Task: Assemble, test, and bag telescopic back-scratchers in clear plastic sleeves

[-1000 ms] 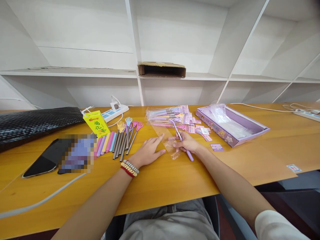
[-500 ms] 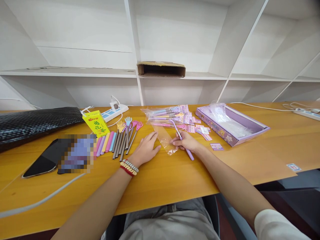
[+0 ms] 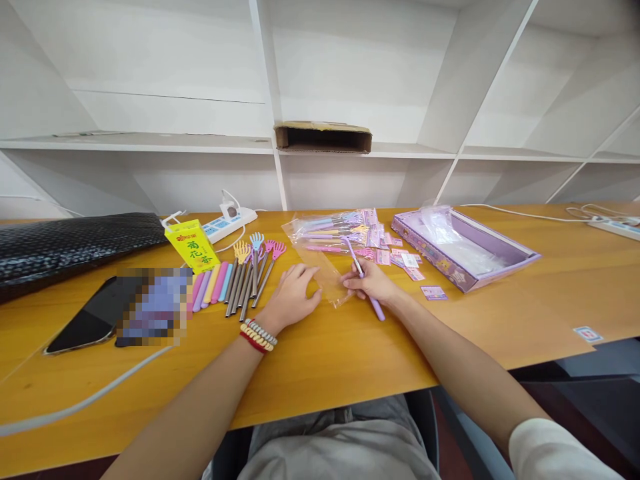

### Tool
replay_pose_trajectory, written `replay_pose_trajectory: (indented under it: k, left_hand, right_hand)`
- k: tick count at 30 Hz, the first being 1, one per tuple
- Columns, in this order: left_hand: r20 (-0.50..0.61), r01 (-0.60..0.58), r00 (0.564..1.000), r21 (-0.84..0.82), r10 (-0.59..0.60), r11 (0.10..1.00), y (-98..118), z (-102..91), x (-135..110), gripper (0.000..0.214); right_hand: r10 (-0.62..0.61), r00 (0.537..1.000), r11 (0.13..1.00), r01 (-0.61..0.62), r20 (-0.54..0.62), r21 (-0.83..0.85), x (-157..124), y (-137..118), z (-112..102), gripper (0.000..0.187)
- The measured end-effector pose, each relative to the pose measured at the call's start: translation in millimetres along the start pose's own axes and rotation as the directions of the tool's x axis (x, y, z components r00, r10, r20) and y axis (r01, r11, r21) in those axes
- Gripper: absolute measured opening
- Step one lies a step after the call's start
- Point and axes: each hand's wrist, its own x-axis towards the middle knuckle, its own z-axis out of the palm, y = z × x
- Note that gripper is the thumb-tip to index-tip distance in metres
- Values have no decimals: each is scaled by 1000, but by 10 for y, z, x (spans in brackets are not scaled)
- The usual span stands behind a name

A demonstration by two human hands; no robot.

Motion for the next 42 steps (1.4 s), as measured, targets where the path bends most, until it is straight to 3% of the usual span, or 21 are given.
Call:
replay_pose_trajectory:
  k: [5,14,18,24,29,37,39,42]
  left_hand:
    - [62,-150,986,-110,158,983,179,-53,-13,39]
    - [78,-179,979,-115,189,977,205,3,-26,29]
    - [80,-166,982,-95,173,982,214,7,-28,32]
    - [53,-116,991,-124,124,985,189,42,-17,11]
    - [85,-45,995,-147,58,988,160,52,-13,16]
    - [-7,152,987,-287,-161,946,74,25,38,24]
    - [-9,158,986,-299,-169,941,62,19,42,25]
    - [21,83,997,-297,-80,951,78,15,31,25]
  right_hand:
    - [-35,999,999,35,15,11,9,25,31,46]
    - [-38,999,999,38,-19,-1,14,44,55,45]
    - [-17,1000,1000,17,-19,26,5,28,75,46]
    - [-12,1000,997,13,-22,70,3,28,75,47]
    - [-17,1000,999,17,6,51,-2,31,66,45]
    - [-39,998,982,31,-43,-187,-37,-66,13,30]
    - [-133,990,935,109,-47,-337,-56,-94,-21,29]
    - [-308,951,793,271,24,-545,-95,-117,-38,35]
